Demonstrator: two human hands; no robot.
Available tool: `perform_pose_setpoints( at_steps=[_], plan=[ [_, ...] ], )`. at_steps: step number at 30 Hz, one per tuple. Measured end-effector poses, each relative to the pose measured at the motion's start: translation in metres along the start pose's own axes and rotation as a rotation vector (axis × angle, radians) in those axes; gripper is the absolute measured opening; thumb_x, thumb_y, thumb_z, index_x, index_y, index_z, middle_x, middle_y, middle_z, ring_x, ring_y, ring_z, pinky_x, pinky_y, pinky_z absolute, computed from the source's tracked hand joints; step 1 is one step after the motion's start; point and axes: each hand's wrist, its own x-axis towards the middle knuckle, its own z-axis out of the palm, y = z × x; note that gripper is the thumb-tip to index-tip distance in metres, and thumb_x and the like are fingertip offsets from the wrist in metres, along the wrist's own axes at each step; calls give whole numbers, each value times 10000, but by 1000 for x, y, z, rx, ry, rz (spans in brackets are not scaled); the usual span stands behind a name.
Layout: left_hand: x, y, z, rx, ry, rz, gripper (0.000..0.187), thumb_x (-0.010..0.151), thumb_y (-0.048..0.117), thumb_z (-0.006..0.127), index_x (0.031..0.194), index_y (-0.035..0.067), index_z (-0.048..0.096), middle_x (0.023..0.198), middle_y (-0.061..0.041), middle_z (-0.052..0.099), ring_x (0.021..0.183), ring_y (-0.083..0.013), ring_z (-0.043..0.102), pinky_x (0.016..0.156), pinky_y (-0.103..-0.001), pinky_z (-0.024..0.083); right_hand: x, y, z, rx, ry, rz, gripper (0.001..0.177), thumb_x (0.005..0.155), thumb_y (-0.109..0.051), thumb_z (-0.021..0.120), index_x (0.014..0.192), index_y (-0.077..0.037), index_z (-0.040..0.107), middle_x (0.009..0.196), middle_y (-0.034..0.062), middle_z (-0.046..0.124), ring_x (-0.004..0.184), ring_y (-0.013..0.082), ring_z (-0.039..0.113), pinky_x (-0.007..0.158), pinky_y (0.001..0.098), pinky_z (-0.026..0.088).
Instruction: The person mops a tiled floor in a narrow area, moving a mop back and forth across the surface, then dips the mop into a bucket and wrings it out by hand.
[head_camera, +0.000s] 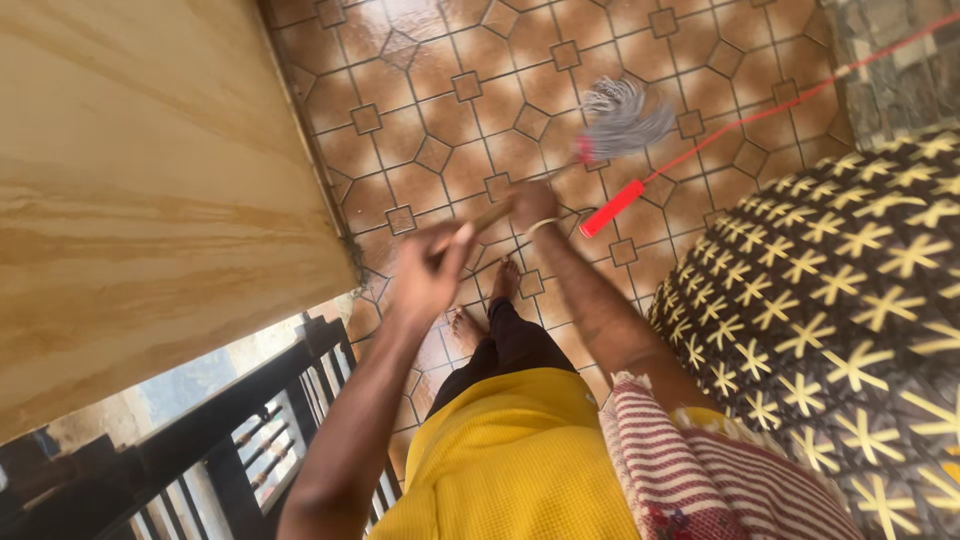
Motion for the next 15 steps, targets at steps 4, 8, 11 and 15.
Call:
perform_pose_setpoints(
  at_steps=[4, 8, 11, 15],
  plan=[
    [-80, 68, -48, 221, 40, 11, 279, 988, 203, 616, 822, -13, 674, 622, -111, 549, 526, -207, 510, 524, -361, 402, -36, -109, 10, 204, -199, -118, 123, 701, -322, 713, 749, -209, 728, 775, 83, 708, 762, 350, 687, 652, 495, 536],
    [-130, 116, -78, 302, 76, 55, 223, 935, 153, 616, 834, -28, 698, 767, -144, 694, 582, -237, 655, 548, -355, 481, -78, -223, -40, 395, -383, -154, 164, 770, -373, 715, 753, -212, 690, 770, 49, 718, 762, 303, 716, 703, 451, 556],
    [-142, 130, -87, 403, 95, 111, 257, 929, 157, 657, 740, -16, 667, 793, -150, 725, 621, -270, 689, 587, -362, 529, -91, -261, -68, 459, -525, -198, 248, 848, -465, 704, 772, -229, 717, 741, 41, 724, 722, 294, 721, 708, 448, 550],
    [-148, 129, -70, 407, -64, 333, 236, 920, 191, 682, 744, 33, 681, 747, -117, 707, 685, -288, 716, 658, -382, 577, -104, -232, -78, 452, -529, -345, 185, 799, -427, 705, 808, -251, 761, 792, 28, 748, 769, 284, 720, 709, 462, 535]
  ],
)
